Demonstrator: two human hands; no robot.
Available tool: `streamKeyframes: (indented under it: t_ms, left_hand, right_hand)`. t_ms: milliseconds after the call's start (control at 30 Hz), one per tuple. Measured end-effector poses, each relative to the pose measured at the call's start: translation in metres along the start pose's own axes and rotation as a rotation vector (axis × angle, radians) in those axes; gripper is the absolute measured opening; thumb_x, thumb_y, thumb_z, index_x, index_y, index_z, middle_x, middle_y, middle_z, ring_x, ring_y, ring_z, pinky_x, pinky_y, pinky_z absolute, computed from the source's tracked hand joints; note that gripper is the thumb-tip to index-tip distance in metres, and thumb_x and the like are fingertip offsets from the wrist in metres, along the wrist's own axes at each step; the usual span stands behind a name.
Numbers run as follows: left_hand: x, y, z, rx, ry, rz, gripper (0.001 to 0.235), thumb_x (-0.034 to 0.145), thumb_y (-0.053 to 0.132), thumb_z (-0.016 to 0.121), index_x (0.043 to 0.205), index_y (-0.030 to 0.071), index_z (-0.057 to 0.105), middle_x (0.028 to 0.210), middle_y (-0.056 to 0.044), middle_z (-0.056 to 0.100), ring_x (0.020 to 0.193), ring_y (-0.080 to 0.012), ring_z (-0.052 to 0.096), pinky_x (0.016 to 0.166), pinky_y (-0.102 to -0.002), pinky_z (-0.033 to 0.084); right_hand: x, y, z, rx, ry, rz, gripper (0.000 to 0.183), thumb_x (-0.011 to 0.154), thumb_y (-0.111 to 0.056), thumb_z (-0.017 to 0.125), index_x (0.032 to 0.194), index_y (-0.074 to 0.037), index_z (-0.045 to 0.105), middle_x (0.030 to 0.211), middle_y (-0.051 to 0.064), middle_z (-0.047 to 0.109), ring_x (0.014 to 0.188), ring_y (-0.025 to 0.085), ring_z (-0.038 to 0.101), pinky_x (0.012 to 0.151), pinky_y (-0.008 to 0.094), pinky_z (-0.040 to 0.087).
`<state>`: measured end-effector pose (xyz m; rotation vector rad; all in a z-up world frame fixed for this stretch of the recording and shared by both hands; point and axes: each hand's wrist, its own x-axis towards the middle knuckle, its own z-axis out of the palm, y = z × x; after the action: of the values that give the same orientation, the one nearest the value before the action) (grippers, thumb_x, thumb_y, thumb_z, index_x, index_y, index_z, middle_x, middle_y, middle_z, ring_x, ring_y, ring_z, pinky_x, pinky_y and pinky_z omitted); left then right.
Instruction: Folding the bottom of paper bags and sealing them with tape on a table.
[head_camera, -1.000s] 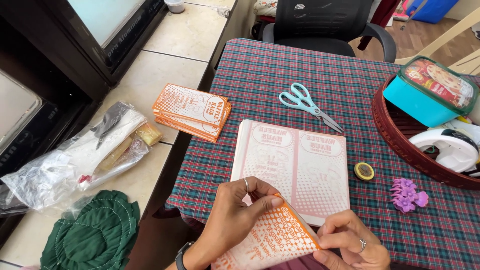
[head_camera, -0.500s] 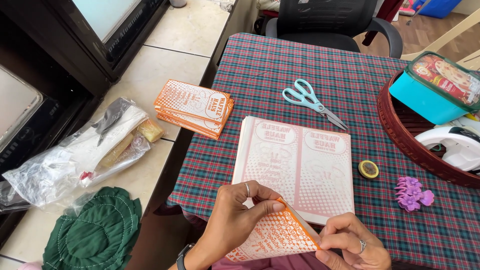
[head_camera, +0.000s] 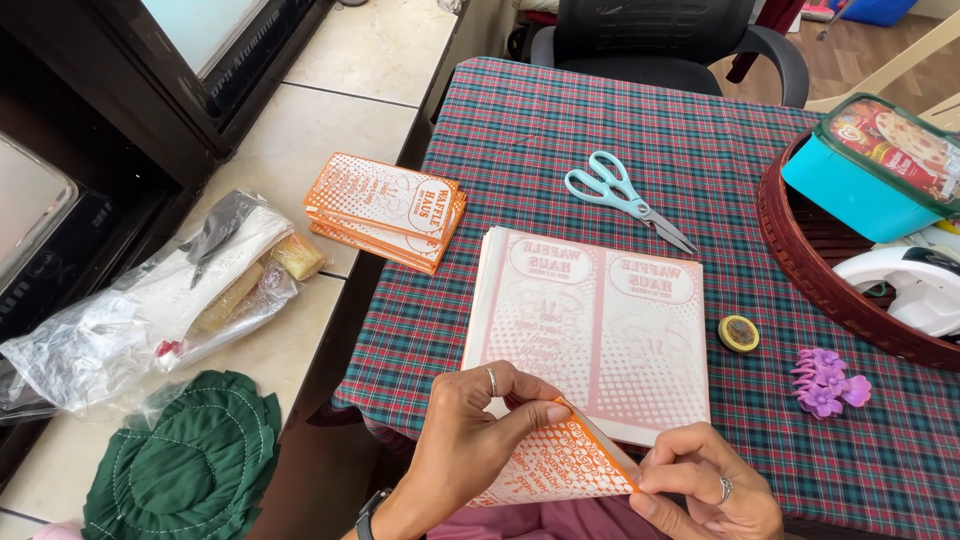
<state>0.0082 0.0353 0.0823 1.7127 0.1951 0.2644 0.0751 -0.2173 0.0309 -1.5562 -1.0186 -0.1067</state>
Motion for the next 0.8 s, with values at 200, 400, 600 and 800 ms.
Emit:
streamKeyframes:
  t_ms: [200,400,600,800]
  left_hand:
    - [0.000,0.000,0.000,-0.027,0.001,-0.002,0.012,0.079,0.023,0.087,0.080,0.013,0.082,0.079,0.002,0.083,0.065,-0.0044,0.064,0.063,-0.022,0.054]
    - [-0.008,-0.006,0.005,0.081,0.093,0.049,0.012,0.079,0.026,0.086,0.077,0.015,0.080,0.075,0.005,0.082,0.063,-0.0050,0.068,0.060,-0.024,0.055]
    - [-0.013,0.016,-0.001,0.139,0.156,0.170,0.011,0.083,0.025,0.082,0.078,0.016,0.079,0.072,0.005,0.078,0.064,-0.0073,0.071,0.060,-0.024,0.055]
    - [-0.019,0.043,-0.005,0.181,0.141,0.522,0.012,0.086,0.013,0.082,0.081,0.010,0.072,0.074,-0.001,0.072,0.063,-0.0150,0.066,0.058,-0.027,0.051]
  right_hand:
    - [-0.003,0.004,-0.001,0.006,0.008,-0.007,0.019,0.075,-0.004,0.083,0.092,-0.006,0.076,0.090,0.010,0.062,0.070,0.012,0.069,0.065,0.015,0.060]
    - [0.002,-0.003,0.003,-0.012,-0.064,-0.003,0.009,0.078,-0.008,0.081,0.085,-0.004,0.076,0.086,0.007,0.063,0.066,0.011,0.067,0.060,0.015,0.056]
    - [0.013,-0.010,0.000,0.046,-0.004,0.020,0.040,0.077,-0.018,0.085,0.109,0.002,0.071,0.103,0.026,0.078,0.097,0.029,0.081,0.085,0.029,0.067]
    - [-0.002,-0.010,0.020,-0.058,0.295,0.144,0.043,0.058,0.000,0.090,0.098,0.004,0.074,0.089,0.010,0.081,0.068,0.009,0.079,0.074,0.016,0.068]
